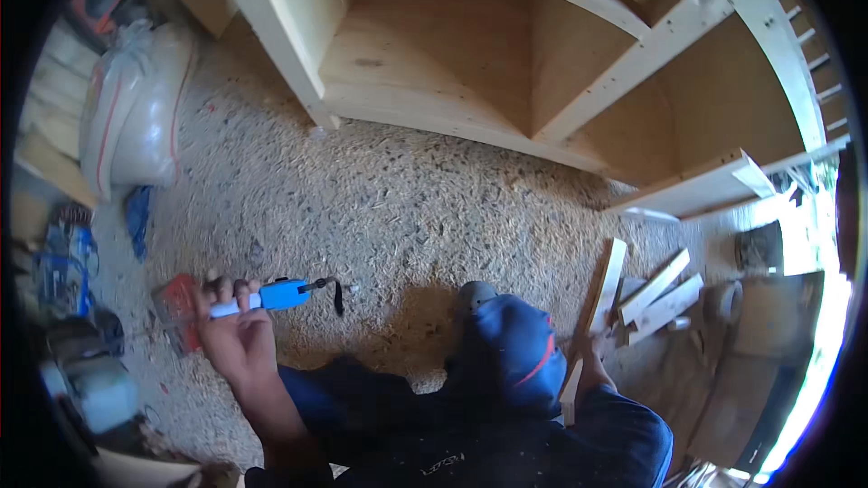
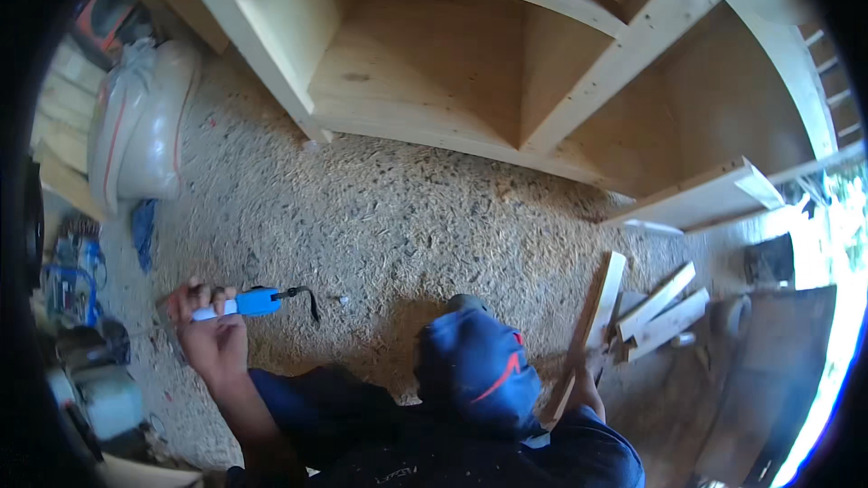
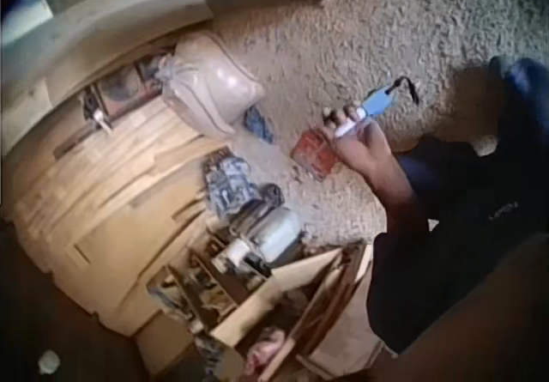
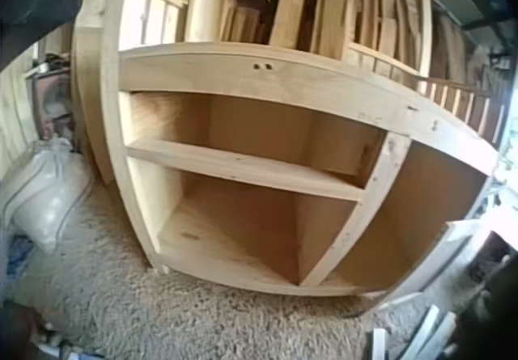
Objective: Measuring and hammering wood pieces to assemble a wooden cabinet frame.
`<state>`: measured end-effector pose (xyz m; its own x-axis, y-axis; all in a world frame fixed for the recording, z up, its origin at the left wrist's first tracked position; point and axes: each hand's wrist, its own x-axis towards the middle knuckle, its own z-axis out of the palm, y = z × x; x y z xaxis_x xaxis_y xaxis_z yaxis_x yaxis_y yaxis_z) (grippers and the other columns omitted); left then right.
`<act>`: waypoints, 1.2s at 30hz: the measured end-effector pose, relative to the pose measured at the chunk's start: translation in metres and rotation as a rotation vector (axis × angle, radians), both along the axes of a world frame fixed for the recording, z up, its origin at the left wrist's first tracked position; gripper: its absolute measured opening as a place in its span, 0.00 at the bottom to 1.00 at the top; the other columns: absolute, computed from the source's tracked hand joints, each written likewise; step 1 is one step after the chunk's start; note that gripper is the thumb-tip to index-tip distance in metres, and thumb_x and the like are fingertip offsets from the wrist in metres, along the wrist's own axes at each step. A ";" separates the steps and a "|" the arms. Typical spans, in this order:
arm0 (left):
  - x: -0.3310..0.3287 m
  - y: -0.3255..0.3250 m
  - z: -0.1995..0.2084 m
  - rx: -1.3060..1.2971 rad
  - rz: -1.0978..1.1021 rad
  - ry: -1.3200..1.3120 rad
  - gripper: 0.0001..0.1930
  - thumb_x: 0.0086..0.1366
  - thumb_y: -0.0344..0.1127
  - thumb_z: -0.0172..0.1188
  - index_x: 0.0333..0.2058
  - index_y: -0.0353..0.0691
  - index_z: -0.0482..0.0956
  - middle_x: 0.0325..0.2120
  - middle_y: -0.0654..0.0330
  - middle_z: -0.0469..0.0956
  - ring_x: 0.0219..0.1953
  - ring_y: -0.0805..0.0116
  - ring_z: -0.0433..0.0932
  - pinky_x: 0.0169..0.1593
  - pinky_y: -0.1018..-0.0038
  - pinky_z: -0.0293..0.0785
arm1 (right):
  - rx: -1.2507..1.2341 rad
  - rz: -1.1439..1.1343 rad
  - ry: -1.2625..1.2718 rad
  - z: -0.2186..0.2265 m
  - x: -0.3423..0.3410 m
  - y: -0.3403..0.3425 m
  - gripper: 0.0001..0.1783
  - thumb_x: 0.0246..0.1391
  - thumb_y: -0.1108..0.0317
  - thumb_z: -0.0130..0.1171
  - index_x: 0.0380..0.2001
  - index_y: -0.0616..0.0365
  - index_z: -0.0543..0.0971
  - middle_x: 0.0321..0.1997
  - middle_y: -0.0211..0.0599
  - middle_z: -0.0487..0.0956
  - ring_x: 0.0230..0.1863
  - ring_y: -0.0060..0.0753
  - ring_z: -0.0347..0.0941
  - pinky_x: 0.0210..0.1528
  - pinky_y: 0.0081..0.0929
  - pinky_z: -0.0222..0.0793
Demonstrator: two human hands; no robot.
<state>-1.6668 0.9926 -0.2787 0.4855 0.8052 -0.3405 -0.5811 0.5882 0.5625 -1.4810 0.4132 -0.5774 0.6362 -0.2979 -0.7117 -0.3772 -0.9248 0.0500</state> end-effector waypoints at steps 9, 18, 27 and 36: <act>0.012 -0.020 0.008 0.008 0.037 -0.063 0.17 0.77 0.48 0.50 0.44 0.39 0.73 0.24 0.66 0.68 0.23 0.73 0.66 0.45 0.69 0.65 | 0.115 -0.046 -0.022 0.001 -0.018 0.019 0.36 0.48 0.55 0.71 0.59 0.55 0.75 0.52 0.52 0.76 0.54 0.55 0.73 0.56 0.48 0.71; 0.032 -0.013 -0.007 -0.066 -0.084 -0.094 0.20 0.77 0.52 0.50 0.40 0.39 0.76 0.23 0.67 0.68 0.23 0.73 0.65 0.46 0.67 0.64 | 0.166 0.625 -0.926 0.181 0.028 0.135 0.42 0.42 0.60 0.74 0.63 0.53 0.72 0.51 0.49 0.73 0.53 0.55 0.71 0.54 0.49 0.71; 0.010 -0.004 0.000 -0.077 0.034 -0.100 0.18 0.78 0.49 0.48 0.40 0.40 0.75 0.23 0.67 0.69 0.22 0.72 0.65 0.44 0.68 0.65 | 0.148 1.336 -1.540 0.356 0.203 0.380 0.48 0.37 0.64 0.75 0.67 0.49 0.70 0.54 0.44 0.71 0.56 0.48 0.67 0.57 0.42 0.64; -0.011 0.014 -0.012 0.015 0.029 -0.127 0.16 0.76 0.48 0.52 0.39 0.40 0.75 0.24 0.66 0.69 0.22 0.72 0.66 0.45 0.69 0.65 | 0.179 1.327 -1.760 0.352 0.268 0.415 0.40 0.41 0.54 0.74 0.62 0.42 0.76 0.60 0.46 0.70 0.61 0.57 0.63 0.62 0.58 0.57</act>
<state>-1.6783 1.0069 -0.2910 0.5004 0.8242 -0.2652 -0.6649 0.5620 0.4920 -1.2127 0.8287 -0.2253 0.1989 0.7064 0.6793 0.7337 -0.5669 0.3746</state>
